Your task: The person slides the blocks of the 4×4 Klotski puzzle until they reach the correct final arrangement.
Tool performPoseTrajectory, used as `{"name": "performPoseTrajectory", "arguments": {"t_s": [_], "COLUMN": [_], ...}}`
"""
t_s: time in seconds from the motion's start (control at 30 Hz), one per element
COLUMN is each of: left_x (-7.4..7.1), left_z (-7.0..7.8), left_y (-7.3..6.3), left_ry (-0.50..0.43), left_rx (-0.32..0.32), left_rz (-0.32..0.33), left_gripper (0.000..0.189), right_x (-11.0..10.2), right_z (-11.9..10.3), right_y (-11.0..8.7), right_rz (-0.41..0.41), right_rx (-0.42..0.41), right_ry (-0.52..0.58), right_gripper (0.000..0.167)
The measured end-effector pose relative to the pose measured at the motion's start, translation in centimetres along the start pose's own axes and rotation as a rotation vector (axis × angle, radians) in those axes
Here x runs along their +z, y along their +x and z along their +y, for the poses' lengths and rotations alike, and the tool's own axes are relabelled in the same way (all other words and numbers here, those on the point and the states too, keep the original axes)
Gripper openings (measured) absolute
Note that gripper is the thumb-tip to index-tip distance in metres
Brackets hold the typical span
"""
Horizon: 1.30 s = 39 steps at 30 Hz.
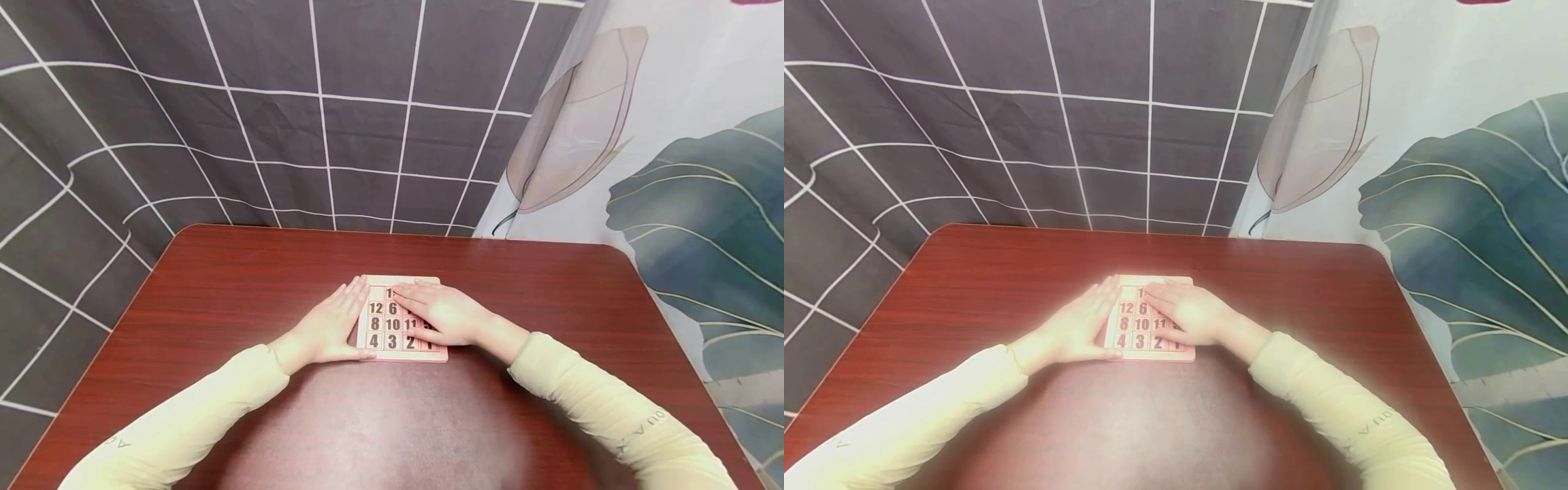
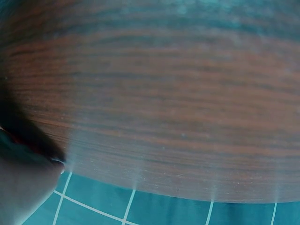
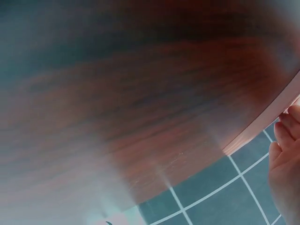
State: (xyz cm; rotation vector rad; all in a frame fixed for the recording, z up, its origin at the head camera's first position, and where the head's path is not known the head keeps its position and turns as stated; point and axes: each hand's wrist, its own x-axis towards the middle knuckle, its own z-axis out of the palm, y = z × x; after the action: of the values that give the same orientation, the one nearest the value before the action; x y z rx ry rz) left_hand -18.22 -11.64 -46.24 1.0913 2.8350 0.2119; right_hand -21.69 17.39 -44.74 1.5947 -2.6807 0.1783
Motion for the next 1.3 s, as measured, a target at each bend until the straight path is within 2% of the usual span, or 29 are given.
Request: {"name": "performPoseTrajectory", "arguments": {"t_s": [0.3,0.6,0.77,1.1,1.3], "left_x": [0.6,0.6,0.7,0.6,0.4], "left_z": [0.0,0.2,0.2,-0.2,-0.1], "left_y": [-0.1,-0.1,0.0,0.2,0.2], "left_ry": [0.017,0.022,0.012,0.022,0.015], "left_rx": [0.017,0.019,0.014,0.004,-0.001], "left_rz": [0.019,0.010,0.008,0.018,0.011], "left_gripper": [0.119,0.119,0.120,0.122,0.122], "right_x": [0.6,0.3,-0.1,-0.3,0.0], "right_z": [-0.4,-1.1,-0.7,1.0,1.1], "right_y": [1.2,2.4,1.6,-2.1,-2.2], "right_rz": [0.002,-0.067,-0.054,0.020,0.013], "right_rx": [-0.003,0.016,0.034,0.062,0.054], "right_ry": [0.003,0.054,0.064,0.055,0.028], "right_gripper": [0.066,0.067,0.067,0.067,0.066]}}
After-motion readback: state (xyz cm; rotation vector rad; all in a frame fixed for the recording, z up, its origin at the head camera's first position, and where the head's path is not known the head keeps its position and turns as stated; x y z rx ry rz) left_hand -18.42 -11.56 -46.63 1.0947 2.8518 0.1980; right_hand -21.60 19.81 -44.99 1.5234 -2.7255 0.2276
